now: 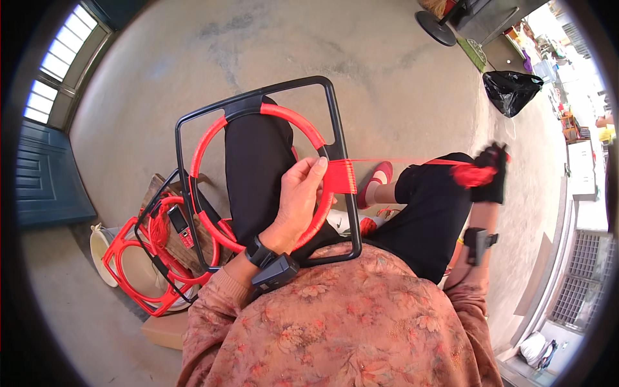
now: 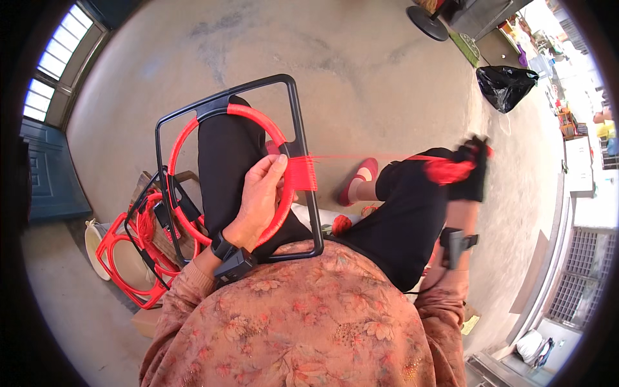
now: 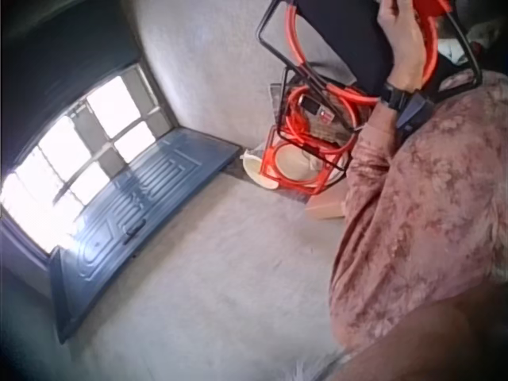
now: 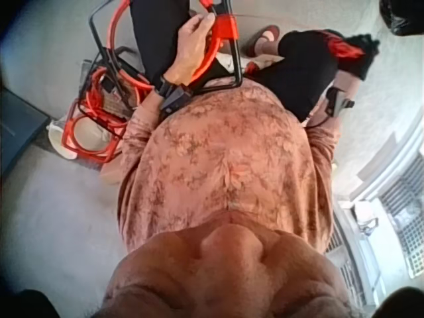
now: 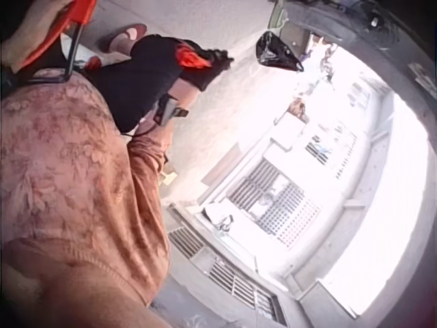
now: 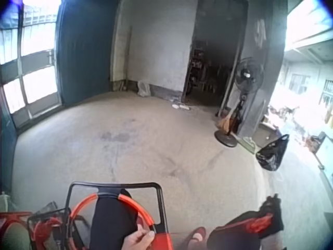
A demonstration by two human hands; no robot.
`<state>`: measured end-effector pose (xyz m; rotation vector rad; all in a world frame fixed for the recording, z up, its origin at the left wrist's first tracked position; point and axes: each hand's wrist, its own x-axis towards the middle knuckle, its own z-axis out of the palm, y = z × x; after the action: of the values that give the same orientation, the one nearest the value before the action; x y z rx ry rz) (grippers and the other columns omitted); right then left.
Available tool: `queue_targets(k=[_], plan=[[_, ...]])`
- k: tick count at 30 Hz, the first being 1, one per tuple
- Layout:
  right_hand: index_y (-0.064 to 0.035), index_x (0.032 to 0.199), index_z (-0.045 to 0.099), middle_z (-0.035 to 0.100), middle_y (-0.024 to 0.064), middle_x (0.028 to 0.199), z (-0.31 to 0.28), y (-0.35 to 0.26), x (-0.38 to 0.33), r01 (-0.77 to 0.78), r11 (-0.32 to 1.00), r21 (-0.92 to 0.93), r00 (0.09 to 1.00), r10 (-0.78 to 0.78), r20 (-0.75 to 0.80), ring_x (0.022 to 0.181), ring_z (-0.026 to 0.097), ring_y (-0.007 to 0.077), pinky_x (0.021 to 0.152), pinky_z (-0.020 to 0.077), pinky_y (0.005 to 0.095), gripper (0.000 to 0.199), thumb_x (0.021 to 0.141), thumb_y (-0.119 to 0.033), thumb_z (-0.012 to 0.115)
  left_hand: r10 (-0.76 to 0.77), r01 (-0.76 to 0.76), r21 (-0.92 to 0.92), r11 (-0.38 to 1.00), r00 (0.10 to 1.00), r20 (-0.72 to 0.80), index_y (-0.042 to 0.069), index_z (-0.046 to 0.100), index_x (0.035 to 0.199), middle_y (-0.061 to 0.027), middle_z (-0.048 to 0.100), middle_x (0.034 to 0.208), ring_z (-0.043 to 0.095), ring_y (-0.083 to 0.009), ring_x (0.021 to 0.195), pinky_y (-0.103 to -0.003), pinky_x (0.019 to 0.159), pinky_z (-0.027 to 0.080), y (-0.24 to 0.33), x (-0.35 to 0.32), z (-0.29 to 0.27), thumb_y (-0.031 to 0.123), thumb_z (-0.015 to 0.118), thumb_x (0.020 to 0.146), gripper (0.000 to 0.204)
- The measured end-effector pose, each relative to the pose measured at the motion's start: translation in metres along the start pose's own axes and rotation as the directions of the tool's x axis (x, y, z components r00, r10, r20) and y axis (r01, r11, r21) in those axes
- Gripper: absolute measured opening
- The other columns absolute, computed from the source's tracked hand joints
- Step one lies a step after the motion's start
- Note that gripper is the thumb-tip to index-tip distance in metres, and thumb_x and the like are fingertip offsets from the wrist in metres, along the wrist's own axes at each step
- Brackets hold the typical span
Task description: Wrapping a circular plastic frame with red twine as part of a manufacturing process.
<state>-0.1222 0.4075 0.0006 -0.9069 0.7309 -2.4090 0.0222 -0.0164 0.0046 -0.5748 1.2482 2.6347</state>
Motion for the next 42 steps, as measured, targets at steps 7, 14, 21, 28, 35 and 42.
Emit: queue_targets(k=[7, 14, 21, 28, 35, 42], plan=[[-0.0014, 0.129, 0.050, 0.060, 0.0097, 0.114, 0.040, 0.002, 0.005, -0.216, 0.929, -0.301, 0.754, -0.037, -0.656, 0.099, 0.058, 0.0172, 0.091, 0.0434, 0.0324, 0.037, 0.098, -0.022, 0.047, -0.015, 0.015, -0.050, 0.999, 1.000, -0.014, 0.006, 0.057, 0.095, -0.0008, 0.062, 0.079, 0.059, -0.0070, 0.061, -0.022, 0.052, 0.050, -0.003, 0.000, -0.005, 0.022, 0.052, 0.098, 0.017], [-0.0023, 0.121, 0.055, 0.065, 0.0130, 0.111, 0.123, 0.150, 0.068, -0.659, 0.162, -0.734, 0.617, 0.675, -0.405, 0.096, 0.062, 0.0222, 0.084, 0.0490, 0.0341, 0.048, 0.078, -0.017, 0.071, 0.149, -0.139, 0.168, 0.976, 0.988, -0.050, 0.001, 0.058, 0.103, -0.0026, 0.064, 0.088, 0.061, -0.0065, 0.077, -0.021, 0.069, 0.049, -0.019, 0.007, -0.012, 0.012, 0.049, 0.097, 0.015], [-0.0061, 0.136, 0.039, 0.063, 0.0109, 0.107, 0.113, 0.235, 0.099, -0.611, 0.477, -0.632, 0.791, 0.401, -0.463, 0.095, 0.061, 0.0172, 0.084, 0.0497, 0.0308, 0.065, 0.079, -0.011, 0.070, 0.308, -0.228, 0.405, 0.886, 0.940, -0.145, -0.001, 0.058, 0.103, -0.0028, 0.061, 0.089, 0.057, -0.0079, 0.076, -0.024, 0.068, 0.048, -0.013, 0.002, -0.007, 0.003, 0.050, 0.094, 0.013], [-0.0053, 0.122, 0.056, 0.053, 0.0130, 0.129, 0.150, 0.217, 0.125, 0.014, 0.080, -0.997, 1.000, 0.013, 0.015, 0.126, 0.046, 0.0317, 0.101, 0.0392, 0.0414, 0.053, 0.071, -0.007, 0.071, 0.860, -0.609, 0.793, -0.026, 0.390, 0.328, 0.002, 0.062, 0.095, -0.0130, 0.060, 0.095, 0.060, -0.0264, 0.085, -0.033, 0.075, 0.048, 0.014, -0.012, 0.010, -0.002, 0.057, 0.087, 0.010], [-0.0008, 0.108, 0.063, 0.067, 0.0076, 0.096, 0.141, 0.190, 0.123, -0.382, 0.406, -0.831, 0.902, -0.033, -0.431, 0.089, 0.062, 0.0136, 0.080, 0.0500, 0.0289, 0.027, 0.081, -0.003, 0.067, 0.756, -0.587, 0.663, 0.465, 0.653, 0.047, -0.003, 0.054, 0.110, -0.0116, 0.058, 0.106, 0.056, -0.0138, 0.095, -0.026, 0.083, 0.047, 0.008, -0.008, 0.003, 0.003, 0.053, 0.092, 0.019], [-0.0005, 0.105, 0.061, 0.067, 0.0051, 0.087, 0.064, 0.088, 0.069, -0.672, 0.086, -0.736, 0.737, -0.018, -0.675, 0.078, 0.062, 0.0105, 0.069, 0.0505, 0.0276, 0.023, 0.084, -0.008, 0.065, 0.028, -0.023, 0.041, 0.999, 0.991, -0.131, 0.002, 0.055, 0.105, -0.0063, 0.063, 0.092, 0.062, -0.0119, 0.073, -0.024, 0.063, 0.052, -0.005, 0.004, -0.007, 0.018, 0.055, 0.096, 0.019]])
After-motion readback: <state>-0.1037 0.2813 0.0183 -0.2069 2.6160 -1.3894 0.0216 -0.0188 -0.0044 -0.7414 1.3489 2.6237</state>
